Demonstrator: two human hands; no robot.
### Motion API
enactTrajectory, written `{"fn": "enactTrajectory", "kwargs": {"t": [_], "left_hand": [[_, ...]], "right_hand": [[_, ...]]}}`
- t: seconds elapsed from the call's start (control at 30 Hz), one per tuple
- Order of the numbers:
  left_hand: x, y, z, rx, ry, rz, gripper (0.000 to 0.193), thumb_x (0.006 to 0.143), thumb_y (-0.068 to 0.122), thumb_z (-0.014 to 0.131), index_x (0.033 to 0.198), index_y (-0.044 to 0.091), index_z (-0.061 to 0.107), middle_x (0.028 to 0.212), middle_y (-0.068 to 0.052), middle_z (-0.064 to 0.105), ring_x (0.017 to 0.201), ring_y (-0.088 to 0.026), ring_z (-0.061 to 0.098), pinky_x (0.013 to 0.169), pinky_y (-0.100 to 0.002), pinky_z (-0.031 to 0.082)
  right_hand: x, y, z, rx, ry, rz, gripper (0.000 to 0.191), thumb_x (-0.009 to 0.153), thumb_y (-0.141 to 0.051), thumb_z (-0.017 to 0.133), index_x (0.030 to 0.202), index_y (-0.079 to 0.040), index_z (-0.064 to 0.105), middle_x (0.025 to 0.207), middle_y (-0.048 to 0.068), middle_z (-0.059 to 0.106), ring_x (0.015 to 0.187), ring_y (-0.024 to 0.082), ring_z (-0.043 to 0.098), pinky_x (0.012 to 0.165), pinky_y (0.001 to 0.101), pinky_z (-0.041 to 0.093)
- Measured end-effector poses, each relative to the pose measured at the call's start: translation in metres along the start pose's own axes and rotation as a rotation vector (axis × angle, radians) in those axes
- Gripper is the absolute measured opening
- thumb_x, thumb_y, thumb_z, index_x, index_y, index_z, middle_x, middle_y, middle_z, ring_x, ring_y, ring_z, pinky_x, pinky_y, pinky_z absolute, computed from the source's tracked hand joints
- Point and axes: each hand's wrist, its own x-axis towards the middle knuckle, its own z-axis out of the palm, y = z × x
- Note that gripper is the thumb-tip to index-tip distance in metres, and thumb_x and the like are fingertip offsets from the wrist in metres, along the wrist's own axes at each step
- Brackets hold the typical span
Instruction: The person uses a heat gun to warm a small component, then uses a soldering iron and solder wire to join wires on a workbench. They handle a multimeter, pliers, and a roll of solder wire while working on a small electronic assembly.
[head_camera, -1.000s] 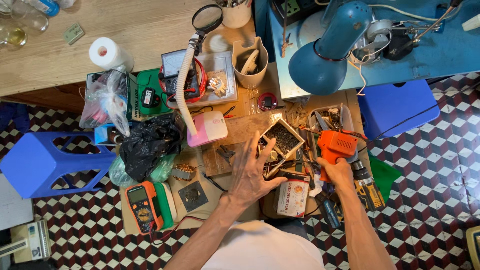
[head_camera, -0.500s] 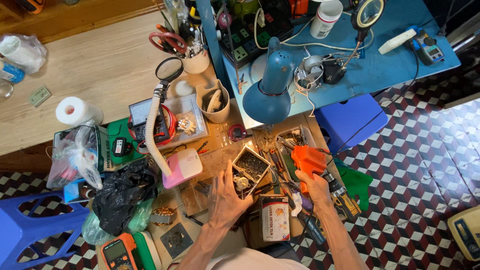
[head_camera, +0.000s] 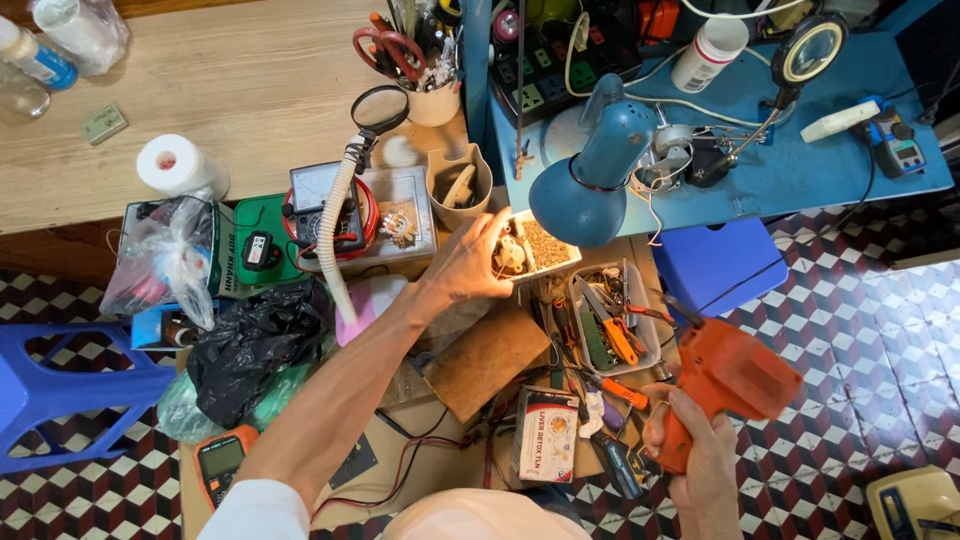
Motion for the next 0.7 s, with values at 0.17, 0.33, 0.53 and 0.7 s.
{"fn": "enactTrajectory", "kwargs": {"t": [0.17,0.33,0.53,0.7], "left_hand": [[0.048,-0.031,0.026,0.0,0.059,0.33,0.107,0.057,0.035,0.084,0.147,-0.002,0.04,0.13,-0.021,0.052,0.124,-0.037,0.051,0.114,-0.046,0.042],[0.084,-0.025,0.028,0.208,-0.008,0.36,0.098,0.053,0.034,0.086,0.136,-0.001,0.048,0.131,-0.021,0.053,0.128,-0.039,0.045,0.115,-0.047,0.038],[0.088,-0.002,0.012,0.339,-0.006,0.334,0.102,0.053,0.031,0.089,0.141,0.003,0.048,0.147,-0.02,0.044,0.135,-0.042,0.038,0.113,-0.049,0.036],[0.047,0.039,-0.01,0.298,0.283,0.141,0.094,0.07,0.022,0.082,0.151,-0.004,0.041,0.155,-0.025,0.041,0.14,-0.042,0.039,0.114,-0.051,0.034]], "right_hand": [[0.014,0.006,0.011,-0.249,0.055,-0.024,0.022,0.091,-0.008,0.067,0.106,0.007,0.072,0.069,0.013,0.064,0.051,0.019,0.058,0.05,0.0322,0.049],[0.008,0.002,0.022,-0.529,0.034,-0.361,0.019,0.09,-0.007,0.071,0.105,0.004,0.071,0.078,0.007,0.068,0.067,0.012,0.065,0.064,0.0264,0.054],[0.036,-0.009,0.046,-0.517,0.083,-0.254,0.022,0.086,-0.013,0.074,0.103,-0.001,0.066,0.073,0.005,0.068,0.059,0.011,0.063,0.056,0.0273,0.052],[0.054,-0.016,0.047,-0.506,0.079,-0.259,0.02,0.088,-0.015,0.075,0.1,0.0,0.071,0.072,0.006,0.067,0.06,0.011,0.061,0.057,0.0274,0.051]]}}
